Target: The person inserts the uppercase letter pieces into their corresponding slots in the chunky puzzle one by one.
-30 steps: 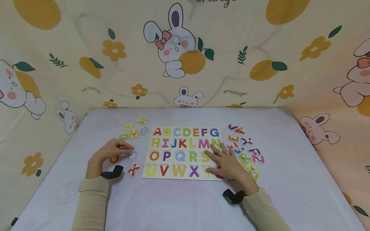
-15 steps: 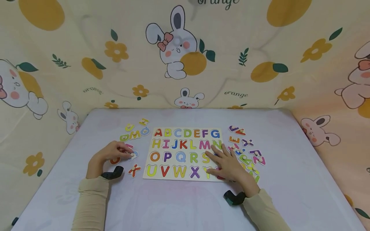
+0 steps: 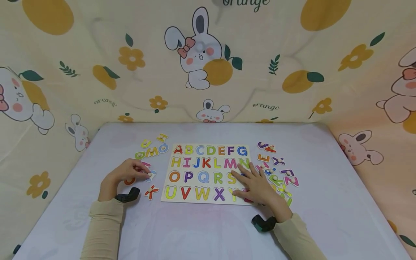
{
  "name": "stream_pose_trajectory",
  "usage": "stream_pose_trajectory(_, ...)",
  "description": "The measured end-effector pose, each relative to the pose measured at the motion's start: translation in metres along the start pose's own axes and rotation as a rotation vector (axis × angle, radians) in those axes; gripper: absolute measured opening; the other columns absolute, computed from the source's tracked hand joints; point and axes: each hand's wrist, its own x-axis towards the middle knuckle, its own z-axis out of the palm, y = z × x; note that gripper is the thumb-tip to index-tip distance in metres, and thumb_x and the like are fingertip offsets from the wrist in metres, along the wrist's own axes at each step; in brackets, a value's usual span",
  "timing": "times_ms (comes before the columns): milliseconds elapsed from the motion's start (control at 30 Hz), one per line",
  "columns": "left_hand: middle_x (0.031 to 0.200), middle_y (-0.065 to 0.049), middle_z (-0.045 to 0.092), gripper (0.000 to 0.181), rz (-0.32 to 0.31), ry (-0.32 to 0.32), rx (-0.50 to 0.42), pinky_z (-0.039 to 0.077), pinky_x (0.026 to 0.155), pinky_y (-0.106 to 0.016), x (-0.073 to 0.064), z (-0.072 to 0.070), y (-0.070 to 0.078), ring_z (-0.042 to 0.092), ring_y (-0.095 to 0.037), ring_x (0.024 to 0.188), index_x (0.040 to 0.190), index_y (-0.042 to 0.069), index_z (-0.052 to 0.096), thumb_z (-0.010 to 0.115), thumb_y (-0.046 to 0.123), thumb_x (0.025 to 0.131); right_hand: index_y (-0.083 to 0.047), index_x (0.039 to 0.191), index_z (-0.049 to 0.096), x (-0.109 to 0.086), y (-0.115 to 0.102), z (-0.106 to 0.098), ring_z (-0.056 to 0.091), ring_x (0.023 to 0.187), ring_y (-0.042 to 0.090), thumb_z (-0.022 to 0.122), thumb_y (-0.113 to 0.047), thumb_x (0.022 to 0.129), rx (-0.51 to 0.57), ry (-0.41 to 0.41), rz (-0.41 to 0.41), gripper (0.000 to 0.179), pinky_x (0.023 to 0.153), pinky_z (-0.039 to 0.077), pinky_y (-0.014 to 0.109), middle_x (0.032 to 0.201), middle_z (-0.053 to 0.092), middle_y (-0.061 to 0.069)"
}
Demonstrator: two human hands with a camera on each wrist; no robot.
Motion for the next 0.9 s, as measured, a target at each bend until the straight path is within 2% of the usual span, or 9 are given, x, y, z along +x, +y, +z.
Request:
stream_pose_trajectory(100,0.091,-0.01,0.069,0.021,-0.005,0.002,-0.001,0.039,0.063,-0.017,0.001,0.0,0.001,0.048,-0.009,0.074,0.091,0.002,0.076,0.079,0.018,0.078,-0.023,0.146,0.042,0.0,-0.001,0.0,0.01,0.147,0.052,0.067,-0.051,0.083,0.006,-0.002,0.004,0.073,0.114,0.003,0.073,0.159,0.028,0.014)
stream_pose_trajectory(200,0.094,-0.01,0.07,0.022,-0.011,0.017,0.001,0.039,0.064,-0.017,0.001,0.001,0.003,0.048,-0.009,0.076,0.094,0.003,0.076,0.079,0.019,0.079,-0.023,0.146,0.043,0.0,-0.001,0.0,0.011,0.146,0.053,0.067,-0.051,0.083,0.002,0.005,-0.005,0.073,0.113,0.004,0.073,0.159,0.029,0.014)
stream_pose_trajectory(333,0.08,-0.003,0.065,0.022,0.019,0.058,0.011,0.039,0.062,-0.017,0.004,0.005,0.009,0.047,-0.008,0.071,0.094,0.006,0.077,0.079,0.022,0.079,-0.023,0.146,0.043,0.0,-0.001,0.0,0.01,0.147,0.052,0.067,-0.051,0.083,0.008,0.0,-0.002,0.073,0.114,0.004,0.072,0.159,0.028,0.014)
stream_pose_trajectory(400,0.071,0.002,0.057,0.021,0.047,0.082,-0.007,0.04,0.057,-0.018,0.007,0.008,0.014,0.046,-0.008,0.064,0.093,0.007,0.076,0.078,0.022,0.08,-0.023,0.146,0.042,0.0,0.0,0.0,0.009,0.147,0.051,0.067,-0.051,0.083,0.016,-0.008,0.008,0.074,0.115,0.002,0.072,0.16,0.027,0.013)
stream_pose_trajectory(500,0.065,0.005,0.042,0.021,0.085,0.119,-0.069,0.036,0.048,-0.019,0.015,0.014,0.023,0.039,-0.006,0.055,0.093,0.005,0.075,0.078,0.022,0.08,-0.023,0.146,0.042,0.0,0.001,0.001,0.008,0.147,0.051,0.067,-0.051,0.082,0.02,-0.012,0.011,0.074,0.115,0.002,0.071,0.16,0.026,0.013)
stream_pose_trajectory(567,0.064,0.004,0.034,0.021,0.114,0.158,-0.1,0.032,0.048,-0.019,0.019,0.02,0.03,0.035,-0.006,0.055,0.093,0.004,0.074,0.078,0.02,0.08,-0.023,0.146,0.042,0.0,0.001,0.0,0.008,0.147,0.051,0.067,-0.051,0.082,0.021,-0.012,0.011,0.074,0.115,0.002,0.071,0.16,0.026,0.013)
stream_pose_trajectory(733,0.061,0.004,0.031,0.02,0.178,0.256,-0.085,0.027,0.06,-0.021,0.034,0.036,0.047,0.031,-0.009,0.061,0.092,0.004,0.075,0.077,0.019,0.081,-0.023,0.146,0.043,0.0,0.001,0.0,0.01,0.147,0.052,0.066,-0.053,0.083,0.014,0.003,-0.005,0.073,0.114,0.004,0.072,0.16,0.028,0.013)
stream_pose_trajectory(900,0.058,0.005,0.029,0.022,0.167,0.289,-0.067,0.025,0.058,-0.021,0.048,0.051,0.062,0.028,-0.009,0.059,0.095,0.007,0.075,0.076,0.024,0.083,-0.023,0.145,0.043,-0.001,0.0,-0.001,0.011,0.146,0.053,0.065,-0.054,0.083,0.012,0.01,-0.013,0.073,0.113,0.005,0.073,0.159,0.029,0.014)
